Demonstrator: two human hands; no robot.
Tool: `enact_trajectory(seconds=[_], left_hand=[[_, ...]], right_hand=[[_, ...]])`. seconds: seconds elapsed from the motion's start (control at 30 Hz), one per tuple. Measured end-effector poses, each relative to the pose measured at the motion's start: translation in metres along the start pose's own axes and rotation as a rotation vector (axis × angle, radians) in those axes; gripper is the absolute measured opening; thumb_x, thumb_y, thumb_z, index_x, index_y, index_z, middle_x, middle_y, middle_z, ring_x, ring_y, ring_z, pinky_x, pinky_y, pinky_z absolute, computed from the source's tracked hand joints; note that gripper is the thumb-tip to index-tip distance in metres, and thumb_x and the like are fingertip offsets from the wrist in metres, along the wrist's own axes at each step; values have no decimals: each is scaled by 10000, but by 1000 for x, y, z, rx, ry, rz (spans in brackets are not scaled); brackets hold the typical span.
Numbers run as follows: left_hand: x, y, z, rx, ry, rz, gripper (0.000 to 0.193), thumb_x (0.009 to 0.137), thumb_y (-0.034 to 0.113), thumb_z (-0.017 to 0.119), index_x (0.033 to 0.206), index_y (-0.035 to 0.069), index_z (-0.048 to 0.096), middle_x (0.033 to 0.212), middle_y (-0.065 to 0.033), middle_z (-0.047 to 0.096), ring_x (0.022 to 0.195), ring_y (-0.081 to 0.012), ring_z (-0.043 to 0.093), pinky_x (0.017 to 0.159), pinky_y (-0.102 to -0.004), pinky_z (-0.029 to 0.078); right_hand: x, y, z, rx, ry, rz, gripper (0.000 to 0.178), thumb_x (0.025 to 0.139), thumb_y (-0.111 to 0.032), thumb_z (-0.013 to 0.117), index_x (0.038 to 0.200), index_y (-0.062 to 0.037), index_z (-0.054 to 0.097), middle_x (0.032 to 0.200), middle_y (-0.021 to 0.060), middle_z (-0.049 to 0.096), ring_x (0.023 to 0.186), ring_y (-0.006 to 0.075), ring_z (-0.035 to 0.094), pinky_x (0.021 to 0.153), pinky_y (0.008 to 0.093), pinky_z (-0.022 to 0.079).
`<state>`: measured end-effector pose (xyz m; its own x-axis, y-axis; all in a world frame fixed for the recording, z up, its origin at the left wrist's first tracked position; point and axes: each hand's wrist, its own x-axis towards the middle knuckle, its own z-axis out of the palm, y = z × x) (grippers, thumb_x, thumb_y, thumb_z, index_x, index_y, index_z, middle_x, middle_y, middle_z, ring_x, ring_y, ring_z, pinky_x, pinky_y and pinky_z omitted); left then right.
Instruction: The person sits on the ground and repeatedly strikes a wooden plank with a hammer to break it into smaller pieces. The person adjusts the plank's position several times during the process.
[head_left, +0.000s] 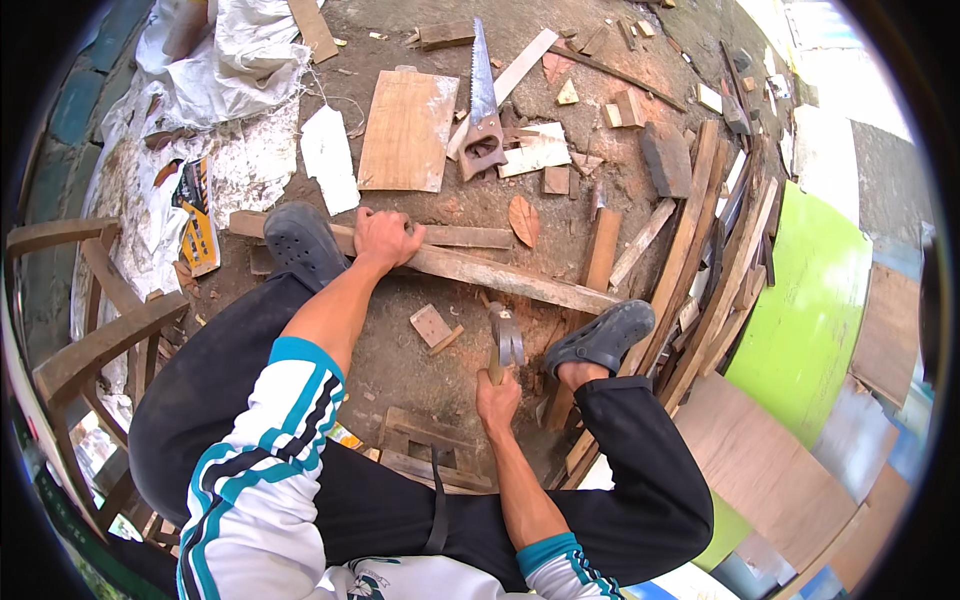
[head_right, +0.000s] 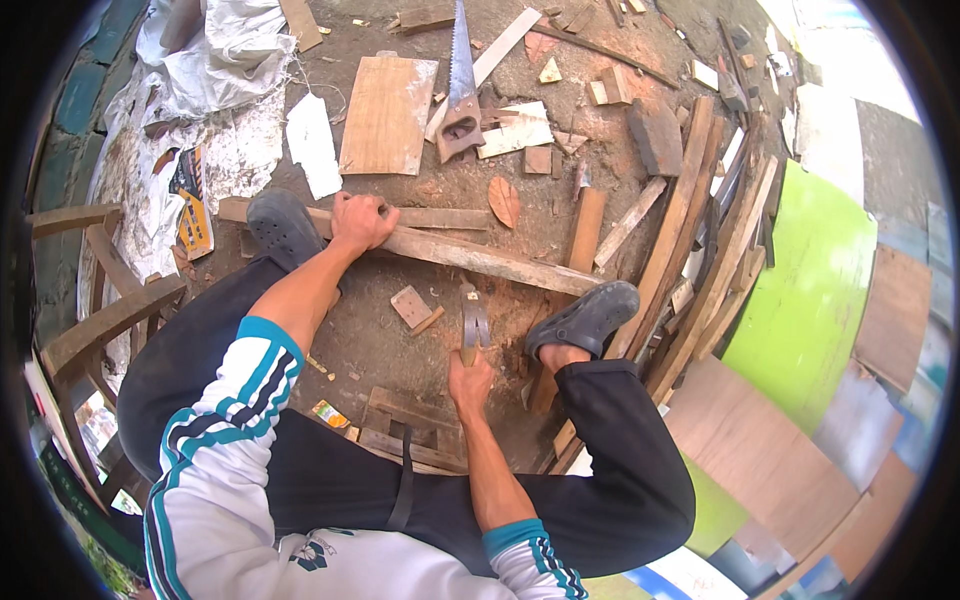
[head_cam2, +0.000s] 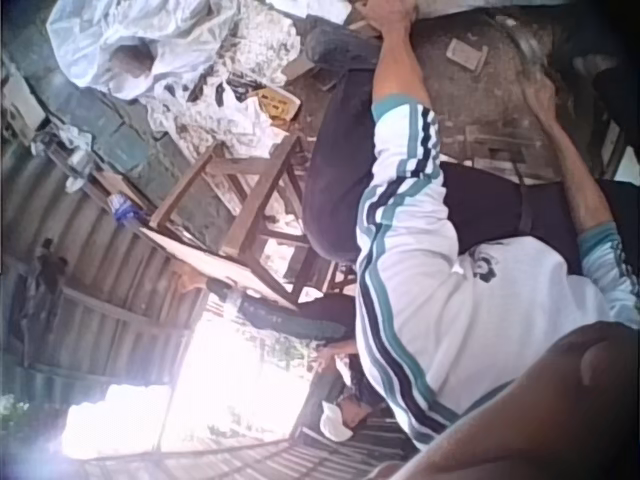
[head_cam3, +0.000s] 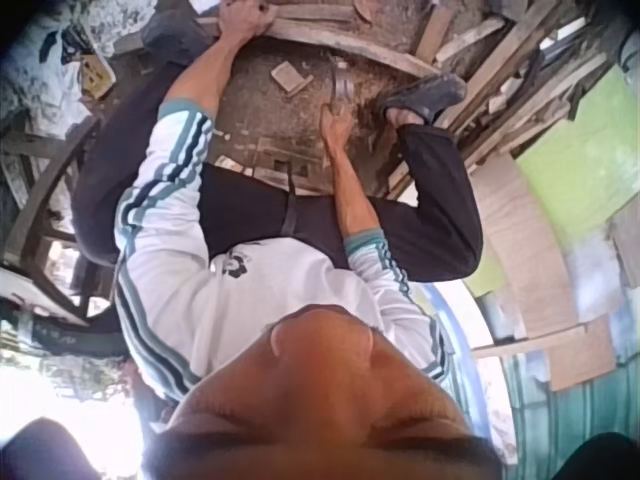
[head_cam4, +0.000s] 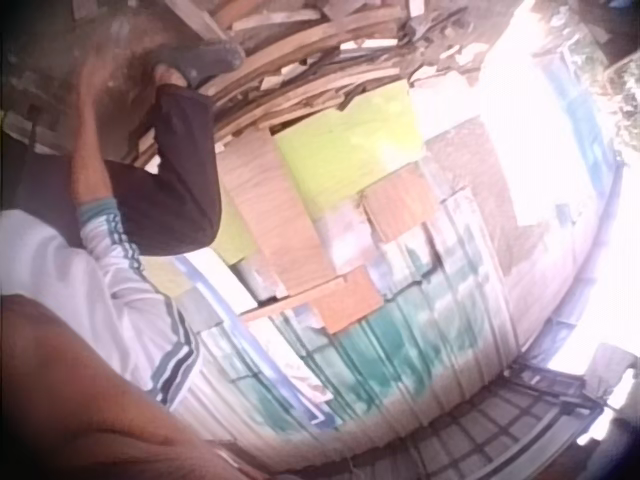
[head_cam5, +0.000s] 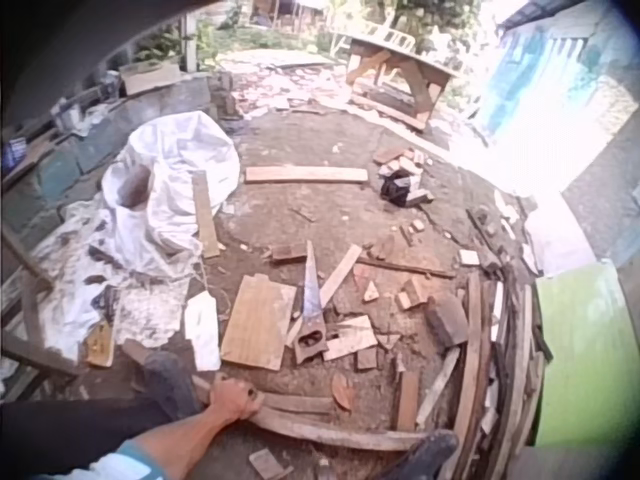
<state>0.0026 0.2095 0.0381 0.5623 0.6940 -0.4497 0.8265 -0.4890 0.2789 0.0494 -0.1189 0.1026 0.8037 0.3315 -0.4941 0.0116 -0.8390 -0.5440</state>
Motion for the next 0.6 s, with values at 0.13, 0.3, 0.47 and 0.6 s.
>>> enact_trajectory(seconds=[0.13, 0.3, 0.47, 0.6], left_hand=[[-1, 1, 1, 12, 19, 5, 492, 876, 469, 506, 916, 71, 792, 866, -173, 742, 846, -275, 690, 975, -397, 357], [1, 1, 9, 12, 95, 40, 519, 890, 490, 477, 915, 78, 791, 833, -175, 740, 846, -273, 699, 983, -394, 355], [1, -2, 5, 11, 59, 22, 503, 874, 491, 517, 944, 76, 793, 893, -185, 743, 889, -294, 699, 1004, -399, 360], [0, 7, -2, -27, 31, 5, 497, 862, 490, 539, 952, 71, 792, 913, -190, 743, 902, -307, 698, 999, -400, 368]], right_hand=[[23, -17, -3, 97, 26, -349, 256, 882, -198, 700, 792, 33, 639, 643, 195, 603, 607, 315, 603, 615, 432, 466], [42, 23, -3, -421, -292, 125, 340, 847, -300, 659, 937, 25, 704, 848, 282, 693, 869, 442, 695, 763, 496, 528], [14, 68, -18, -295, -212, 261, 411, 819, -328, 641, 1004, 33, 707, 910, 302, 697, 953, 468, 676, 831, 503, 518], [22, 64, -17, -256, -175, 328, 401, 818, -327, 648, 972, 40, 703, 862, 275, 704, 881, 421, 700, 793, 481, 521]])
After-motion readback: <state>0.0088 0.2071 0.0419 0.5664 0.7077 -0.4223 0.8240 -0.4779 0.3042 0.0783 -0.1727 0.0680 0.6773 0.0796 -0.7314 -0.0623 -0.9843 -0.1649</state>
